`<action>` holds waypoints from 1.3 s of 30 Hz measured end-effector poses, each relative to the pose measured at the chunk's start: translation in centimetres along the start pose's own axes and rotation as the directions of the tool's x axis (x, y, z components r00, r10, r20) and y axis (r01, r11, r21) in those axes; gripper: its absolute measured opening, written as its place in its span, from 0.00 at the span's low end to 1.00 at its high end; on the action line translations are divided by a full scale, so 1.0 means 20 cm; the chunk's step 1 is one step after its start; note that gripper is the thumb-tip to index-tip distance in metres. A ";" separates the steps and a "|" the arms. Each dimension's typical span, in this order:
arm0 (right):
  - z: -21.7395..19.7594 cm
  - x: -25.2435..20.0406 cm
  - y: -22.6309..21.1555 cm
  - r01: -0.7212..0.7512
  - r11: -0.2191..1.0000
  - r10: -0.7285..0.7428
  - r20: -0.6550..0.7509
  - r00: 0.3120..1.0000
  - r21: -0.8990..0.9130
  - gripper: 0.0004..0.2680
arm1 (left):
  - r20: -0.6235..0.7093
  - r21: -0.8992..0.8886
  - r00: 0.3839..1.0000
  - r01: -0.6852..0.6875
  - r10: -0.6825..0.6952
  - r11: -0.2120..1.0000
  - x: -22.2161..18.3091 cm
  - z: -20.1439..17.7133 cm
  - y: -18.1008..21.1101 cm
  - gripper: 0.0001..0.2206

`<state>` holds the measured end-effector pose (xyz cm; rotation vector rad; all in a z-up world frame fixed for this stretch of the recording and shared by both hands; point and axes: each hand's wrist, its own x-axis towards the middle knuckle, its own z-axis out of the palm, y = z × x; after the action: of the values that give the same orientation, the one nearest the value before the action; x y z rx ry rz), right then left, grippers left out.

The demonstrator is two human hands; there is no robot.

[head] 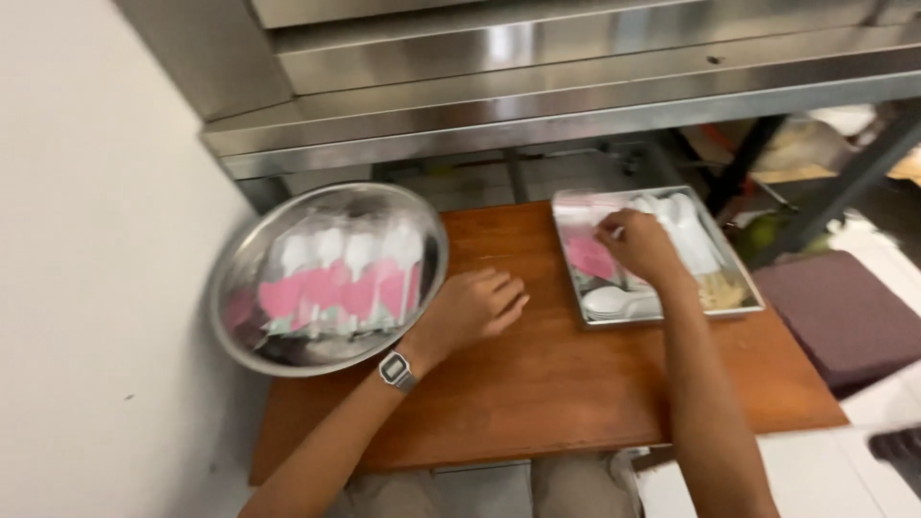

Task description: Packing individual plastic spoons and napkins into plastic sleeves at a table.

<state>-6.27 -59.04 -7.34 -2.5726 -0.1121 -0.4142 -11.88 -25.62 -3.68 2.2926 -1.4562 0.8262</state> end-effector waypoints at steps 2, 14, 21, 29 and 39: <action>-0.05 -0.04 -0.09 -0.019 1.000 0.020 0.087 0.996 -0.011 0.09 | 0.095 0.015 0.995 0.007 -0.008 1.000 -0.06 0.18 -0.02 0.07; -0.03 -0.05 -0.13 -0.059 0.992 0.091 0.313 0.945 -0.109 0.12 | 0.262 -0.260 0.931 0.323 -0.255 0.910 -0.17 0.29 -0.05 0.10; -0.01 -0.03 -0.12 -0.001 0.992 0.034 0.270 0.962 -0.123 0.09 | 0.191 -0.304 0.943 0.320 -0.271 0.897 -0.16 0.29 -0.04 0.07; -0.04 -0.03 -0.13 -0.011 0.995 0.035 0.235 0.971 -0.099 0.07 | 0.194 -0.365 0.924 0.381 -0.330 0.850 -0.14 0.24 -0.02 0.05; -0.15 -0.07 -0.19 0.179 0.968 -0.169 -0.069 0.983 0.177 0.08 | 0.336 -0.730 0.752 0.588 -0.567 0.348 -0.14 0.26 -0.01 0.11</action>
<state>-9.01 -57.29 -3.46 -2.3772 -0.3434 -0.5132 -11.06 -26.33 -9.49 1.7993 -0.6233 -0.1271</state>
